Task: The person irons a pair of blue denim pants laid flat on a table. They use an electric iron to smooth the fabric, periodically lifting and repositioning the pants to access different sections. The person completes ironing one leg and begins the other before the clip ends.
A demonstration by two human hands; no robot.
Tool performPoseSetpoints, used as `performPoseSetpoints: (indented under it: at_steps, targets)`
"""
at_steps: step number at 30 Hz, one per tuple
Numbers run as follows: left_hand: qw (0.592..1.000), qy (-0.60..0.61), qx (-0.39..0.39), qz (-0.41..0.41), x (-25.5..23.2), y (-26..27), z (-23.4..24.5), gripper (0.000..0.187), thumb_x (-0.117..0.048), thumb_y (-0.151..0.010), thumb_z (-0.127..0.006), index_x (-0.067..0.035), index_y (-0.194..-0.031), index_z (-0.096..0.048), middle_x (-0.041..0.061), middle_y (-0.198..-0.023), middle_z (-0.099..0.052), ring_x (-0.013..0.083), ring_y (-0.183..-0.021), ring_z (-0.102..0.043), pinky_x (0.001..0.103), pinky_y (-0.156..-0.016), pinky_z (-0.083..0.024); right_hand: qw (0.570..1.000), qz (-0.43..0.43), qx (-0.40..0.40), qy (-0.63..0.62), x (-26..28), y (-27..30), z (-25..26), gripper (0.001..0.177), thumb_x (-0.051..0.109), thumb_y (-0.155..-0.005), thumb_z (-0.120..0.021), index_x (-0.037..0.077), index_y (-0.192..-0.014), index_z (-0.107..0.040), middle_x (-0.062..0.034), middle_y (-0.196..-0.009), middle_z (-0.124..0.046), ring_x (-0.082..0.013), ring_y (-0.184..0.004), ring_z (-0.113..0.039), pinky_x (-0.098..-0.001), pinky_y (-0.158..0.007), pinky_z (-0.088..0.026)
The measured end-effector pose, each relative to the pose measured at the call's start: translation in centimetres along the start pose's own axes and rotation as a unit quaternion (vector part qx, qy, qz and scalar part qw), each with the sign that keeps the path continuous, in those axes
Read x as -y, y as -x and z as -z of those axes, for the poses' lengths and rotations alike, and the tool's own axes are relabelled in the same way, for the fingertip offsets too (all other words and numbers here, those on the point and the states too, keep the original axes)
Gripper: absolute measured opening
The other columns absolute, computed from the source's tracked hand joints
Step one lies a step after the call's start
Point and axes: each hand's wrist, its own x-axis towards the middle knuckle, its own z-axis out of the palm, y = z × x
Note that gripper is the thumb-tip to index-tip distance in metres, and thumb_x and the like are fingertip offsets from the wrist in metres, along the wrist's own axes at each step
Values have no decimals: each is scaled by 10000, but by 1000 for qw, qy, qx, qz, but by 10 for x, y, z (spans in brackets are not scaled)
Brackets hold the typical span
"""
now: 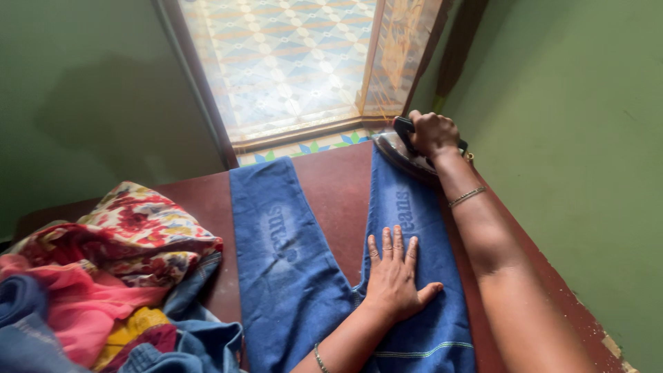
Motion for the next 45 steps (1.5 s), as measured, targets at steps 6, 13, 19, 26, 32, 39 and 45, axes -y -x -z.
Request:
performPoseSetpoints:
  at_steps: [6,13,19,26,32,39,45]
  targets:
    - [1000,4,8,0,-2,1,12,1092,-761,-842,-504,40,-1556,-305,381,-1628,-121,521,-1532,-22,696,-1163,93,995,-5,-100,-7,1,30,23,209,298,-966,-716,100,-1018,-673,-182,-869,-749,-403,-761,-735,-516,-671,-593]
    - [994,106,14,13,5,-3,4,1109,-668,-896,-563,86,-1587,-136,381,-1639,-55,511,-1536,-8,610,-1203,49,965,-142,19,-220,-9,91,120,407,215,-722,-766,106,-1109,-701,-169,-848,-760,-319,-769,-743,-458,-715,-588]
    - [919,345,-189,34,28,-9,-18,792,-416,-1044,-367,73,-1623,-135,329,-1711,-96,446,-1600,-85,514,-1271,-67,912,-136,254,-291,16,151,174,538,216,-721,-759,107,-1239,-663,-188,-876,-744,-291,-682,-703,-442,-583,-577]
    - [868,445,-218,38,31,-11,-18,834,-504,-1038,-277,90,-1606,-135,305,-1702,-123,409,-1604,-99,447,-1286,-102,945,-22,230,-232,39,196,141,550,238,-772,-763,-7,-1226,-570,-187,-887,-737,-266,-768,-714,-387,-674,-562]
    - [875,434,-208,45,30,-13,-11,786,-447,-1028,-292,84,-1599,-190,294,-1694,-169,406,-1599,-128,446,-1284,-108,828,-153,337,-421,24,193,130,505,213,-807,-761,-15,-1209,-558,-134,-856,-730,-200,-680,-725,-347,-603,-593]
    - [910,371,-181,39,28,-11,-13,750,-267,-977,-416,65,-1607,-179,296,-1695,-177,416,-1595,-146,485,-1290,-101,692,-232,365,-579,20,213,122,358,242,-901,-656,10,-1153,-548,-60,-723,-635,-121,-487,-584,-276,-441,-497]
    - [956,271,-110,24,17,-7,-9,858,-207,-897,-499,48,-1611,-98,287,-1695,-112,405,-1593,-47,529,-1259,-6,714,-235,294,-590,27,199,106,303,229,-915,-665,2,-1095,-575,-48,-722,-611,-106,-476,-540,-273,-430,-463]
